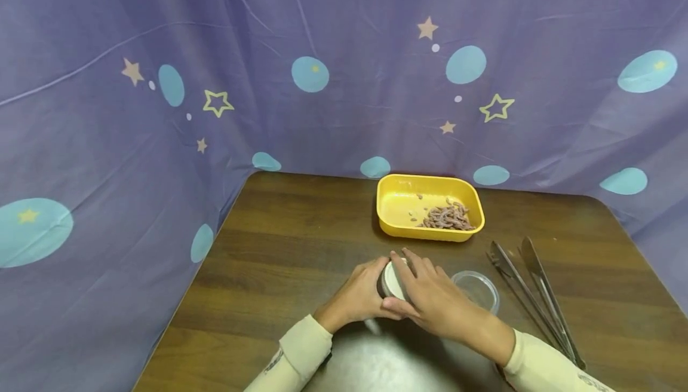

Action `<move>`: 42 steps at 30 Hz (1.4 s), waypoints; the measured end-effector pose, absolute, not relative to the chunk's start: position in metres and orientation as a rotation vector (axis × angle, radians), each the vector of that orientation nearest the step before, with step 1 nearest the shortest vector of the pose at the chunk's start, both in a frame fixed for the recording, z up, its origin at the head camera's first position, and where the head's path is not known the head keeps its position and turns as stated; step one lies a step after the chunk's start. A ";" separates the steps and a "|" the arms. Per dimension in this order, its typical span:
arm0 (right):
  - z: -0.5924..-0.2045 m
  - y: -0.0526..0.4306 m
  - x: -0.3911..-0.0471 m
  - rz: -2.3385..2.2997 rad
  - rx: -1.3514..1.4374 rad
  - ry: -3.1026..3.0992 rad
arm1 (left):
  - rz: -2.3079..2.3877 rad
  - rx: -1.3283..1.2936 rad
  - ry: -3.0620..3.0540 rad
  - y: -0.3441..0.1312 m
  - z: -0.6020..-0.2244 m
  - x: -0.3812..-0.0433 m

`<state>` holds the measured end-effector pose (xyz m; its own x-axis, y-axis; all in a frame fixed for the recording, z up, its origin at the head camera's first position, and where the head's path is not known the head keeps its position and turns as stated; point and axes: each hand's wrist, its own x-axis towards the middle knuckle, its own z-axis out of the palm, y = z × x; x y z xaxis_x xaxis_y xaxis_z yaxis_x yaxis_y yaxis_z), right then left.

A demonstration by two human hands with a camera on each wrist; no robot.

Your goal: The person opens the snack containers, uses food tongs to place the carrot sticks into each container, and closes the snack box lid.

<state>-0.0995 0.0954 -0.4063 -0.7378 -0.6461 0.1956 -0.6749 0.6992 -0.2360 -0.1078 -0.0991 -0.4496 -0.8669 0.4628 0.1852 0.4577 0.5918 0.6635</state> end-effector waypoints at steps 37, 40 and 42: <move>-0.409 0.097 -0.086 0.503 1.188 -2.396 | 1.477 0.911 2.731 -0.091 -0.431 -0.078; -0.403 0.104 -0.094 0.443 1.394 -2.279 | 1.534 0.981 2.599 -0.097 -0.428 -0.081; -0.401 0.106 -0.099 0.411 1.489 -2.216 | 1.536 0.997 2.536 -0.100 -0.426 -0.084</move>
<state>-0.0992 0.1063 -0.4005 -0.3259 -0.7963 0.5096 -0.9261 0.3773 -0.0027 -0.0838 -0.1001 -0.4256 -0.7967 0.5236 0.3019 0.5102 0.3146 0.8005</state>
